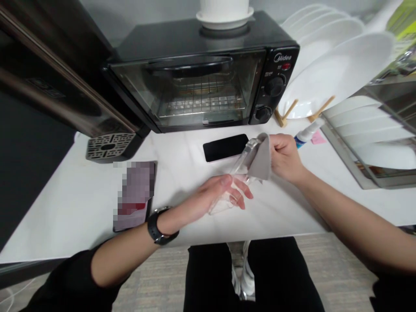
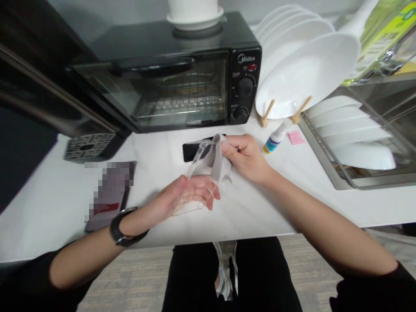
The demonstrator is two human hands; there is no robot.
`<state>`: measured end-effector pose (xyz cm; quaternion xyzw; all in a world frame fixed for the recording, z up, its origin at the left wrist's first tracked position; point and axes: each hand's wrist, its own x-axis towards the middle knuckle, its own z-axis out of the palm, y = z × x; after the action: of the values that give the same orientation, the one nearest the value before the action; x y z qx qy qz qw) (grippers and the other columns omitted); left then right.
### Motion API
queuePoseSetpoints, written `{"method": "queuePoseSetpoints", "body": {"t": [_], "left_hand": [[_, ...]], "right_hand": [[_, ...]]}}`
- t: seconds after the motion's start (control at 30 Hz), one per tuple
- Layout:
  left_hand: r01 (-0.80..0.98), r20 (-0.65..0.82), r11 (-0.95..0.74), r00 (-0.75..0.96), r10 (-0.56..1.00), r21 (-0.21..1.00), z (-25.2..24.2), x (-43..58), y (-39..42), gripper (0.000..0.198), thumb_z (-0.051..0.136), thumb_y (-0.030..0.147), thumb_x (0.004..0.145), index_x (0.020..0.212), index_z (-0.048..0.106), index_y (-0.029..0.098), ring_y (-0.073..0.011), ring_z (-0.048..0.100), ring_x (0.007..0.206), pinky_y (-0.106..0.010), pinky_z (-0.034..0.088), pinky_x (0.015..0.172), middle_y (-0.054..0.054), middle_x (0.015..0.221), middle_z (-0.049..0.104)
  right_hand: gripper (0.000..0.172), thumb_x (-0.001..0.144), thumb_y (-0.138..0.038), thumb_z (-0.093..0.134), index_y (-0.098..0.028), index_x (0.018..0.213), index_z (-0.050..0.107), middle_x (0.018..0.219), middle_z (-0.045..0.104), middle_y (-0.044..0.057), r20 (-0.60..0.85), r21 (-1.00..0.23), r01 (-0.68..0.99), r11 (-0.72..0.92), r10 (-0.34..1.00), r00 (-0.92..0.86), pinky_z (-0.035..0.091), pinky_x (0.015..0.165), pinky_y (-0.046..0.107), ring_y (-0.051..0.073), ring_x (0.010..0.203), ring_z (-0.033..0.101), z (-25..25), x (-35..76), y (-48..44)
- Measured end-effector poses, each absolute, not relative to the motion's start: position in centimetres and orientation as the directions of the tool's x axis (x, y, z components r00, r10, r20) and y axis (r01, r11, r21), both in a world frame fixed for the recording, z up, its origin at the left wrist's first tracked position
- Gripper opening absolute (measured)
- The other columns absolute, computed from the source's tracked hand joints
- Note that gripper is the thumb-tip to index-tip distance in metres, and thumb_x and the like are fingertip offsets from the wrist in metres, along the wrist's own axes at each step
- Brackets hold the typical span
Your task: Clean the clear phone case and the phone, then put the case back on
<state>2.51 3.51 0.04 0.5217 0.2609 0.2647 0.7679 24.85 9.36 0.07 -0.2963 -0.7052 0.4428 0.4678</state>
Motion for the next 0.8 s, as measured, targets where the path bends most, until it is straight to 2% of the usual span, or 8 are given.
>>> {"method": "queuePoseSetpoints", "body": {"t": [0.1, 0.17, 0.3, 0.4, 0.5, 0.57, 0.7, 0.8], "left_hand": [[0.033, 0.007, -0.036, 0.643, 0.766, 0.999, 0.9, 1.5, 4.7, 0.060, 0.048, 0.071, 0.098, 0.113, 0.071, 0.018, -0.0195, 0.065, 0.089, -0.037, 0.051, 0.089, -0.010, 0.111, 0.067], [0.240, 0.058, -0.248, 0.599, 0.798, 0.938, 1.2, 1.1, 5.0, 0.057, 0.057, 0.068, 0.096, 0.125, 0.068, 0.020, -0.0201, 0.066, 0.093, -0.038, 0.053, 0.090, -0.009, 0.116, 0.064], [0.708, 0.073, -0.492, 0.534, 0.842, 0.507, 0.5, 1.5, 4.0, 0.077, 0.068, 0.068, 0.089, 0.149, 0.054, 0.022, -0.0301, 0.063, 0.119, -0.048, 0.051, 0.105, -0.012, 0.134, 0.062], [0.797, 0.124, -0.517, 0.505, 0.854, 0.313, -0.8, 1.8, 2.5, 0.109, 0.077, 0.070, 0.078, 0.161, 0.035, 0.012, -0.0406, 0.049, 0.139, -0.055, 0.044, 0.116, -0.022, 0.147, 0.054], [0.760, 0.144, -0.547, 0.533, 0.834, 0.352, -1.9, 1.0, 1.3, 0.126, 0.083, 0.064, 0.076, 0.167, 0.011, 0.014, -0.0405, 0.037, 0.151, -0.054, 0.039, 0.122, -0.026, 0.163, 0.036], [0.757, 0.157, -0.517, 0.499, 0.852, 0.400, -2.4, 0.2, 0.6, 0.122, 0.082, 0.052, 0.083, 0.168, 0.001, 0.021, -0.0378, 0.042, 0.149, -0.055, 0.041, 0.121, -0.023, 0.162, 0.039], [0.762, 0.213, -0.437, 0.382, 0.899, 0.478, -3.1, -0.5, -0.1, 0.113, 0.082, 0.036, 0.087, 0.167, 0.004, 0.026, -0.0341, 0.057, 0.135, -0.054, 0.048, 0.114, -0.018, 0.147, 0.058], [0.762, 0.223, -0.402, 0.334, 0.916, 0.509, -3.4, -0.3, -0.2, 0.115, 0.087, 0.031, 0.081, 0.167, 0.010, 0.027, -0.0338, 0.061, 0.129, -0.053, 0.051, 0.110, -0.016, 0.140, 0.064]], "right_hand": [[0.065, 0.094, -0.077, 0.052, -0.020, 0.064, 0.062, 0.058, 0.052, -0.001, 0.420, -0.905, -0.022, 0.426, 0.882, -0.212, 0.040, 0.047, 0.026, 0.014, 0.053, 0.050, -0.5, 24.3, 9.9], [0.063, 0.096, -0.076, 0.047, -0.022, 0.069, 0.064, 0.061, 0.055, 0.000, 0.456, -0.888, 0.052, 0.457, 0.889, -0.034, 0.046, 0.051, 0.028, 0.017, 0.057, 0.054, -0.3, 24.1, 10.4], [0.051, 0.104, -0.060, 0.045, -0.022, 0.081, 0.069, 0.087, 0.069, 0.005, 0.612, -0.754, 0.276, 0.596, 0.790, -0.031, 0.058, 0.078, 0.038, 0.022, 0.084, 0.067, 0.9, 24.9, 9.7], [0.041, 0.107, -0.045, 0.046, -0.019, 0.092, 0.074, 0.130, 0.066, 0.014, 0.595, -0.631, 0.458, 0.626, 0.770, -0.232, 0.051, 0.106, 0.047, 0.028, 0.121, 0.064, 0.1, 25.4, 6.6], [0.038, 0.105, -0.042, 0.052, -0.018, 0.128, 0.071, 0.143, 0.060, 0.018, 0.468, -0.499, 0.663, 0.558, 0.818, -0.335, 0.051, 0.110, 0.051, 0.031, 0.132, 0.058, -2.6, 25.2, 2.4], [0.043, 0.107, -0.040, 0.050, -0.018, 0.140, 0.064, 0.145, 0.062, 0.016, 0.399, -0.419, 0.740, 0.527, 0.838, -0.371, 0.049, 0.113, 0.054, 0.031, 0.134, 0.058, -4.2, 24.7, 0.1], [0.063, 0.106, -0.049, 0.047, -0.012, 0.158, 0.044, 0.165, 0.042, 0.019, 0.333, -0.273, 0.806, 0.525, 0.838, -0.433, 0.034, 0.122, 0.064, 0.036, 0.154, 0.037, -4.8, 22.3, -2.6], [0.068, 0.106, -0.052, 0.046, -0.010, 0.160, 0.039, 0.165, 0.038, 0.021, 0.304, -0.240, 0.768, 0.593, 0.798, -0.521, 0.025, 0.126, 0.067, 0.034, 0.155, 0.037, -4.0, 21.0, -3.2]]}}
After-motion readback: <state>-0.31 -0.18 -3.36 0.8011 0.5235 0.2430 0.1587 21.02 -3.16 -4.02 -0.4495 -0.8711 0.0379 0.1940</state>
